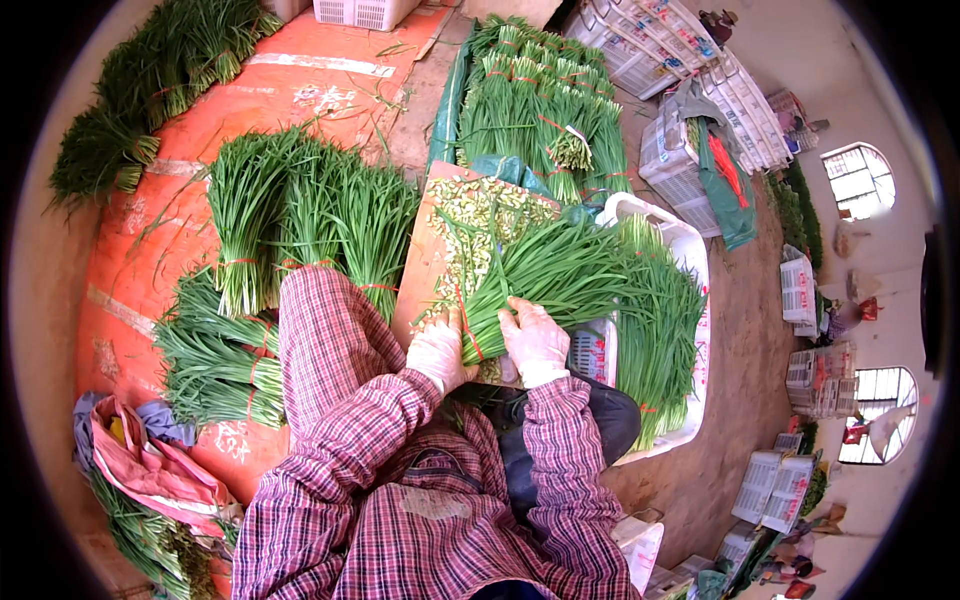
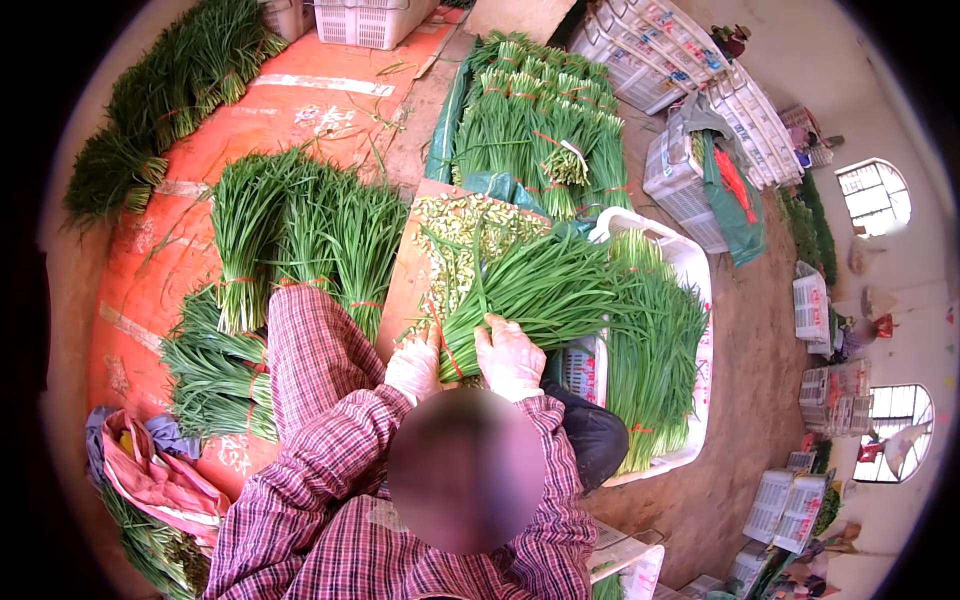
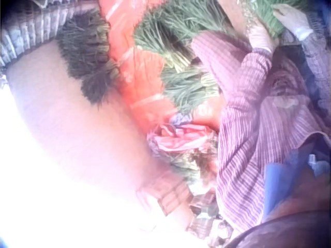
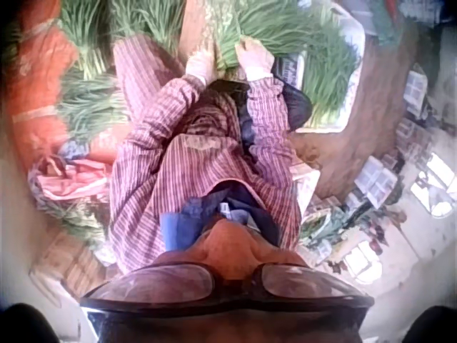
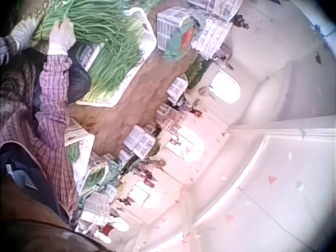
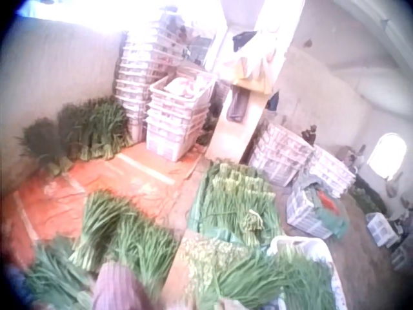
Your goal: The person trims the ends of bundled green chives using a knife, secures them with red bands, and places them into a white plastic bin.
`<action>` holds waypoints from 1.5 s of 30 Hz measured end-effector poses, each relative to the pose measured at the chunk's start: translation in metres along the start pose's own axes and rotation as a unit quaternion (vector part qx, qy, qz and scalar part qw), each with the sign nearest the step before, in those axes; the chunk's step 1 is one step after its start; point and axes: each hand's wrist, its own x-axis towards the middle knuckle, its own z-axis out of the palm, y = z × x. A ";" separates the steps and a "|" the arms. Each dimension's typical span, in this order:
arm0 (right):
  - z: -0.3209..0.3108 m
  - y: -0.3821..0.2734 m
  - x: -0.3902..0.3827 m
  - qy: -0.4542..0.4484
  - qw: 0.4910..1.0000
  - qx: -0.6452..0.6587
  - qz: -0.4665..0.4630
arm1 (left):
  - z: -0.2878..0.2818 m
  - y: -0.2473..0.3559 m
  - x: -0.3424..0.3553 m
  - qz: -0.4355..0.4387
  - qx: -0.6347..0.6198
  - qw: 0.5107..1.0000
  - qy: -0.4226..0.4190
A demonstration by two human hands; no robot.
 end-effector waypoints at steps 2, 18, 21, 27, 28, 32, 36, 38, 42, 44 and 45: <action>0.009 -0.004 0.007 0.013 0.997 -0.064 0.036 | 0.006 -0.002 -0.002 -0.004 0.013 1.000 -0.006; 0.041 0.015 0.025 0.087 0.989 -0.115 0.036 | 0.026 0.006 -0.006 0.006 0.062 0.998 0.032; 0.063 0.057 0.023 0.129 0.948 0.249 0.150 | 0.031 0.018 -0.004 0.030 0.063 0.997 0.031; -0.002 0.044 0.020 0.104 0.742 0.619 0.236 | 0.032 0.009 -0.005 0.015 0.073 0.997 0.015; -0.017 0.042 0.013 0.106 0.745 0.630 0.193 | 0.031 0.009 -0.005 0.019 0.072 0.997 0.015; -0.066 0.039 -0.035 -0.302 0.805 0.511 0.022 | 0.039 0.002 -0.005 0.016 0.059 0.998 0.034; -0.070 0.017 -0.063 -0.522 0.824 0.220 0.032 | 0.049 0.003 -0.003 0.033 0.103 0.992 0.069; -0.054 0.022 -0.054 -0.233 0.942 0.238 0.030 | 0.040 0.006 -0.006 0.033 0.058 0.996 0.062; -0.020 -0.010 -0.022 -0.118 0.976 0.182 -0.034 | 0.040 0.004 -0.008 0.029 0.068 0.994 0.076; 0.006 -0.015 -0.017 -0.101 0.988 0.100 -0.065 | 0.042 0.004 -0.008 0.032 0.067 0.993 0.091; 0.018 -0.009 -0.015 -0.099 0.985 0.087 -0.113 | 0.039 0.005 -0.008 0.041 0.061 0.995 0.065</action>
